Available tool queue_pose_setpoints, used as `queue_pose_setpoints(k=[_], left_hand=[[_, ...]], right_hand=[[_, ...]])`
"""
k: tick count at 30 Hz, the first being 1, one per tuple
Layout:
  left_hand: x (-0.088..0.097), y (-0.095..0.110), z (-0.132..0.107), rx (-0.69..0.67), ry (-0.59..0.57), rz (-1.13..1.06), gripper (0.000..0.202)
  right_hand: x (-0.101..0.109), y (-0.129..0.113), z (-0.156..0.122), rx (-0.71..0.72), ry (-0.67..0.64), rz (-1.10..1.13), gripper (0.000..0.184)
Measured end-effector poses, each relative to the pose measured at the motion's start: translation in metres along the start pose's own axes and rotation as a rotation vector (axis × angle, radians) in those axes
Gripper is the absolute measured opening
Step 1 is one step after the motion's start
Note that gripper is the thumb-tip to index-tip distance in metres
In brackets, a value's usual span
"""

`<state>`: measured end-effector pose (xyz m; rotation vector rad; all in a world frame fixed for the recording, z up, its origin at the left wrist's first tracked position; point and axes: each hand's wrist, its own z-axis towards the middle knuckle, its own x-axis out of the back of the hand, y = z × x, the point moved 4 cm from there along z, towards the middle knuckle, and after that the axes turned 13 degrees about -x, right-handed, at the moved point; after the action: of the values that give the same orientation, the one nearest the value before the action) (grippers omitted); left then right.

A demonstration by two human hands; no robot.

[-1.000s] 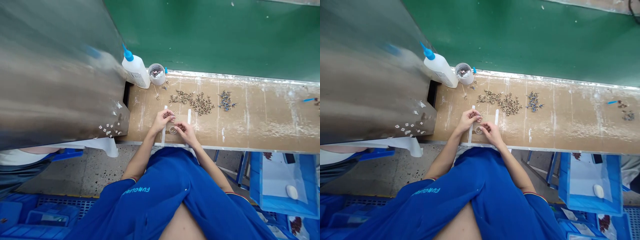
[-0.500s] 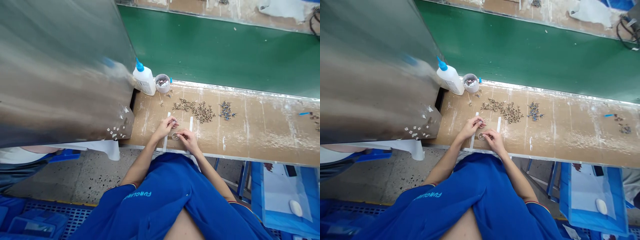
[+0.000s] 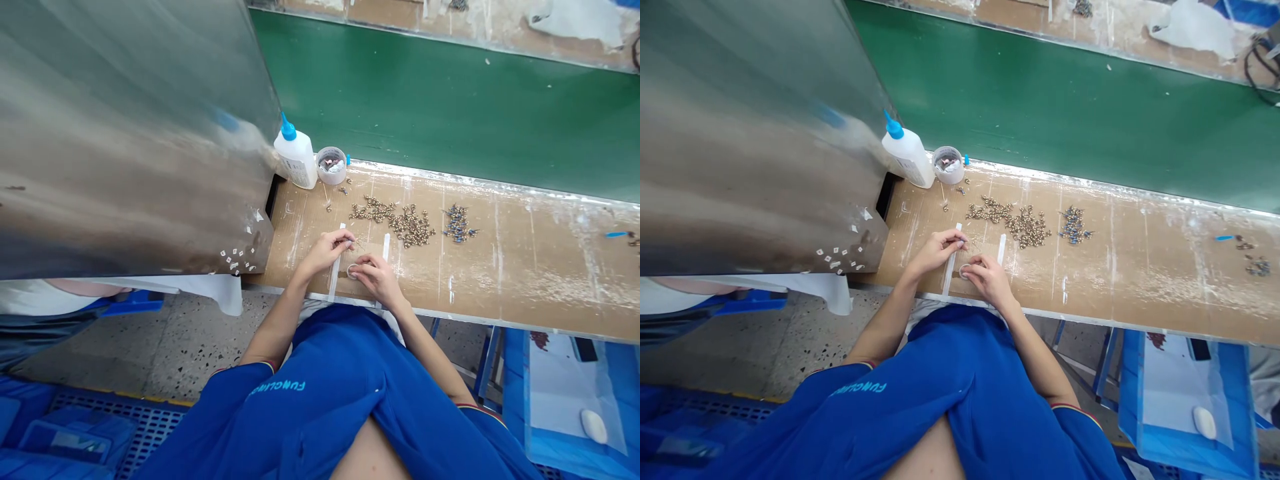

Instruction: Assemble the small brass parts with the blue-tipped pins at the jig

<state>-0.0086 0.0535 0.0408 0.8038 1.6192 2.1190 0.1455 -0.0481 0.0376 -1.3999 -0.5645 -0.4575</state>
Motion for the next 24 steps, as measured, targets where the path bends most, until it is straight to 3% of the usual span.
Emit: queue_pose_setpoints(k=[6,16,24], left_hand=[[0.002,0.008,-0.004,0.049,-0.045,-0.043,0.007],[0.003,-0.010,-0.010,0.118,-0.013,-0.082,0.013],[-0.016,-0.024,-0.012,0.078,0.068,-0.196,0.017]], right_hand=[[0.002,-0.002,-0.001,0.035,0.026,-0.020,0.019],[0.002,-0.001,-0.001,0.007,-0.003,-0.037,0.018],[0.002,0.001,-0.001,-0.010,0.037,-0.017,0.020]])
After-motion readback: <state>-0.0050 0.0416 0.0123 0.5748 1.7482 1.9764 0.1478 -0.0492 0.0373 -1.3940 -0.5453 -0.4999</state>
